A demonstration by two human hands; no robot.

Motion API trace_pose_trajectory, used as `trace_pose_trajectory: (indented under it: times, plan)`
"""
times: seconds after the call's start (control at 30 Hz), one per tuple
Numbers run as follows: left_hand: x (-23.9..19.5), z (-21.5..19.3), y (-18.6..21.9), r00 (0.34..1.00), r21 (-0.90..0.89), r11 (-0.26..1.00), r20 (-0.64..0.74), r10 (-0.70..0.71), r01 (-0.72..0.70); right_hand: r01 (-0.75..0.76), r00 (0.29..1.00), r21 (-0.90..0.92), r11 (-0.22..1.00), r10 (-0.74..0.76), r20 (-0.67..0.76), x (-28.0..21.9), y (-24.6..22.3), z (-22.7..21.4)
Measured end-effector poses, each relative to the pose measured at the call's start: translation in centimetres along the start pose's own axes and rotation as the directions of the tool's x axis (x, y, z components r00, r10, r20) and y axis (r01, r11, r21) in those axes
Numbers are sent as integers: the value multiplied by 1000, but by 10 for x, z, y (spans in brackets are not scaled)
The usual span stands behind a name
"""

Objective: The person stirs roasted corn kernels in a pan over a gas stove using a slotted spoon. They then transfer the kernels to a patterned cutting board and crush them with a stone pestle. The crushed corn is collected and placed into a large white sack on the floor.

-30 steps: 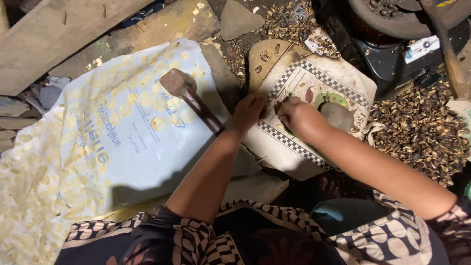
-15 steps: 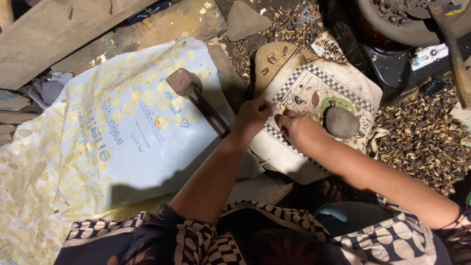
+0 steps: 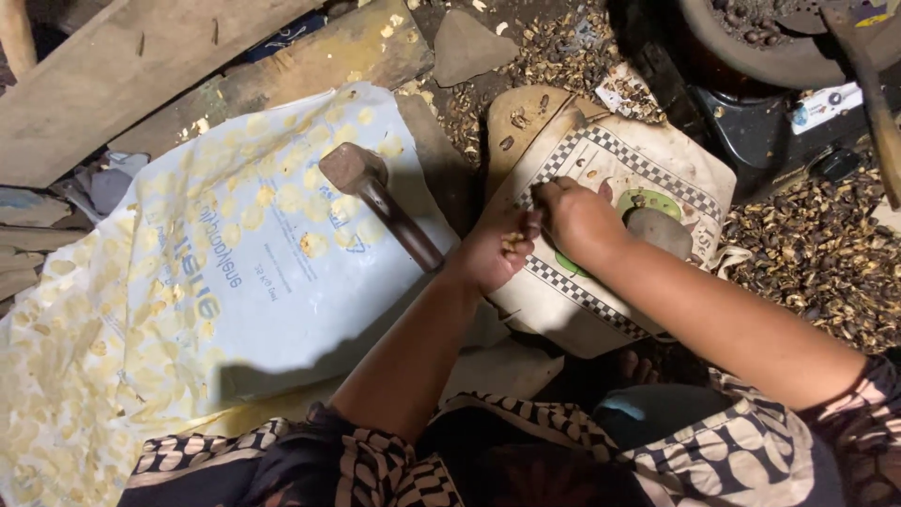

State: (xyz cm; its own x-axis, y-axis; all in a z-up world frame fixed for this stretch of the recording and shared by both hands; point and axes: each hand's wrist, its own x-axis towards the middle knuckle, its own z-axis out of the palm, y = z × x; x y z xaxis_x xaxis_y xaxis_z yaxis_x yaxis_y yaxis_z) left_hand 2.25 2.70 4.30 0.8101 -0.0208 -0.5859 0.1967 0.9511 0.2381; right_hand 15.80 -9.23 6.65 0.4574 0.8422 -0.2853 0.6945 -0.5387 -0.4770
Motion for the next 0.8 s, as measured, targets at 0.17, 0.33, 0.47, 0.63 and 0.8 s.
trace_pose_trajectory:
  times: [0.17, 0.33, 0.47, 0.63, 0.8]
  plan:
    - [13, -19, -7, 991, -265, 960, 75, 112, -89, 14, 1000, -121, 993, -12, 21, -9, 3, -23]
    - [29, -21, -26, 993, -73, 994, -93, 70, -77, -216, 974, 645, 733, 204, 95, -45, -28, -91]
    - [25, 2, -38, 997, -283, 957, 34, 72, -60, -109, 979, 701, 705, 197, -45, -50, -3, -82]
    - [-4, 62, 28, 921, -186, 982, 377, 103, -34, 130, 935, 143, 981, -73, -347, -72, 37, -129]
    - [-171, 110, 189, 954, 697, 669, 77, 289, -259, 189, 962, -167, 968, -217, -168, -86, -79, -206]
